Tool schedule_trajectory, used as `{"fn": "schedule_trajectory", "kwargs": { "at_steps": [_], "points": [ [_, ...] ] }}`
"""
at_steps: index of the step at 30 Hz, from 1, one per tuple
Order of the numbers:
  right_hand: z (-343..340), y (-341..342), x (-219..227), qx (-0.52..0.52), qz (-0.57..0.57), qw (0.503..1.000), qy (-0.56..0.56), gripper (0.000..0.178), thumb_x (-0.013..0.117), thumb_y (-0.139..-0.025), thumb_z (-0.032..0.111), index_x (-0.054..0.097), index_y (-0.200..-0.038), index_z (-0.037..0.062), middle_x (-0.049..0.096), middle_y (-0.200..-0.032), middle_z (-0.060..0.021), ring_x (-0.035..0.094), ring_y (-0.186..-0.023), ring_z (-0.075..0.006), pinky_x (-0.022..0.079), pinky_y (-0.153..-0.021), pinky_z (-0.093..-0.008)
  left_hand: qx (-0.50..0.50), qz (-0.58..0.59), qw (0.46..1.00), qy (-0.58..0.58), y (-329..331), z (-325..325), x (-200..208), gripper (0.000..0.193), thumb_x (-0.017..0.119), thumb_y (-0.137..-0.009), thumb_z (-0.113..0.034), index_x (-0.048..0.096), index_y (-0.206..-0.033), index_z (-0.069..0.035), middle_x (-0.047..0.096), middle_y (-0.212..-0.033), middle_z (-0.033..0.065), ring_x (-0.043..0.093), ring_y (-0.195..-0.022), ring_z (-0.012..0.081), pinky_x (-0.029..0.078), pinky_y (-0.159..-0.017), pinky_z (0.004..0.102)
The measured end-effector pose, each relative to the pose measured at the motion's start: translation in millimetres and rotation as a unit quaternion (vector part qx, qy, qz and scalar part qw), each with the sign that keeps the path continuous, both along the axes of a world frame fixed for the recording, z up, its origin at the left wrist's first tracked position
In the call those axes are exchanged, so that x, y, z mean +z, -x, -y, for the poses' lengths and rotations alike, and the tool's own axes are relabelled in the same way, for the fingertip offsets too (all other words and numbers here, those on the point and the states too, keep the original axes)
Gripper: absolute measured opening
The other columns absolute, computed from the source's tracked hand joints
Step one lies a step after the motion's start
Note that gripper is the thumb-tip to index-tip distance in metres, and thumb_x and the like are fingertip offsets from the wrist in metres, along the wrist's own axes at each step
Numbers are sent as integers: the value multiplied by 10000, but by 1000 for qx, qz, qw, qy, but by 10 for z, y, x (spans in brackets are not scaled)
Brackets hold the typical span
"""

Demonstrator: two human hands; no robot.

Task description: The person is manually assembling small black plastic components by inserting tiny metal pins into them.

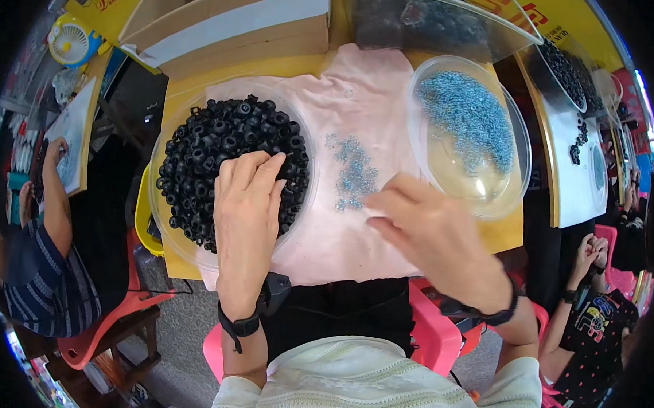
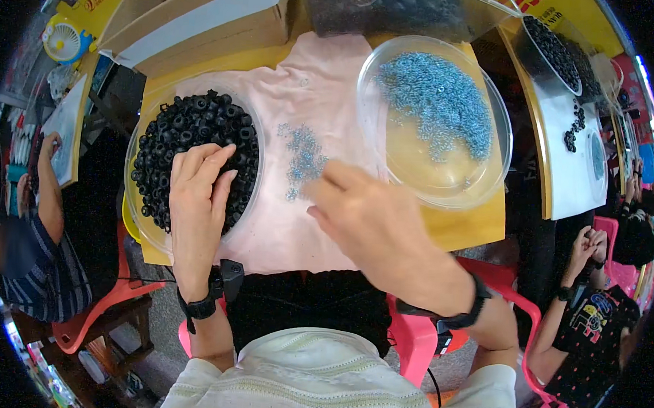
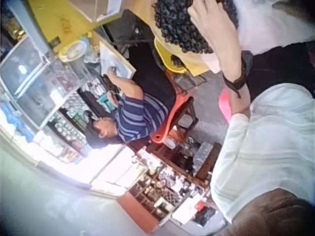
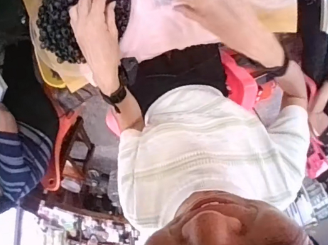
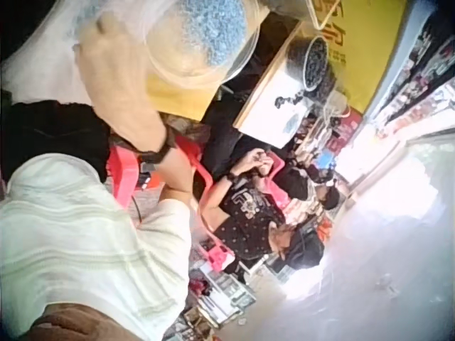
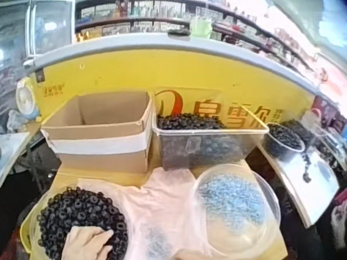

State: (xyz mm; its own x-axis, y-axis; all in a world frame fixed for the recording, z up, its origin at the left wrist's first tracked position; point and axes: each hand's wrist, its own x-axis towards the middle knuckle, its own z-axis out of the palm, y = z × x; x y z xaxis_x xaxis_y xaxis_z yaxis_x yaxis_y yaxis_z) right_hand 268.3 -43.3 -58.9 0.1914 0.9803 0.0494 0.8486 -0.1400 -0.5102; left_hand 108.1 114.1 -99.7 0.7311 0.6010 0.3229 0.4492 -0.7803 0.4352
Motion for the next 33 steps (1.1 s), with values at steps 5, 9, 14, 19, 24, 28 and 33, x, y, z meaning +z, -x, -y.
{"fn": "schedule_trajectory", "kwargs": {
  "at_steps": [5,9,14,19,24,28,33],
  "points": [
    [-40,169,-305,-5,64,997,-50,115,617,-808,96,564,-896,47,528,-877,-84,616,-870,-248,526,-666,-339,-5,27,1000,-5,16,1,-5,209,634,-813,-7,661,-1019,-26,613,-1004,91,544,-963,273,430,-853,370],
    [-109,181,-476,6,111,991,-70,132,601,-769,61,567,-895,42,529,-898,-86,613,-887,-235,536,-685,-332,16,50,999,-15,85,94,56,202,653,-809,-16,672,-1009,-40,636,-1003,96,565,-981,276,411,-880,365],
    [-143,188,-503,7,143,988,-63,129,605,-768,70,592,-895,55,539,-886,-80,614,-867,-232,526,-694,-337,75,167,973,141,254,200,94,267,661,-821,21,671,-1083,-34,639,-988,86,601,-883,169,471,-787,285],
    [-150,189,-476,-4,95,989,-116,98,611,-772,53,579,-863,41,553,-874,-99,609,-867,-250,524,-700,-362,60,321,871,366,375,318,-13,314,645,-856,71,639,-1163,5,554,-1025,22,561,-875,70,487,-789,203],
    [-85,134,-392,-69,-129,982,-123,105,639,-823,57,574,-897,18,620,-846,-146,645,-757,-284,513,-657,-374,15,290,899,328,458,411,0,275,648,-865,29,648,-1140,9,575,-1042,35,597,-863,95,489,-802,222],
    [-2,46,-401,-75,-145,976,-145,113,643,-834,56,582,-919,15,632,-836,-162,655,-699,-297,508,-636,-375,-33,217,943,250,363,602,39,240,655,-825,33,690,-1059,-12,616,-999,72,587,-787,112,470,-712,230],
    [58,59,-438,-69,-124,982,-126,101,646,-820,68,598,-901,30,606,-843,-133,641,-730,-304,498,-644,-387,-89,165,961,204,97,795,-293,202,649,-816,38,686,-1012,4,654,-998,116,644,-853,212,510,-735,293]
  ]
}}
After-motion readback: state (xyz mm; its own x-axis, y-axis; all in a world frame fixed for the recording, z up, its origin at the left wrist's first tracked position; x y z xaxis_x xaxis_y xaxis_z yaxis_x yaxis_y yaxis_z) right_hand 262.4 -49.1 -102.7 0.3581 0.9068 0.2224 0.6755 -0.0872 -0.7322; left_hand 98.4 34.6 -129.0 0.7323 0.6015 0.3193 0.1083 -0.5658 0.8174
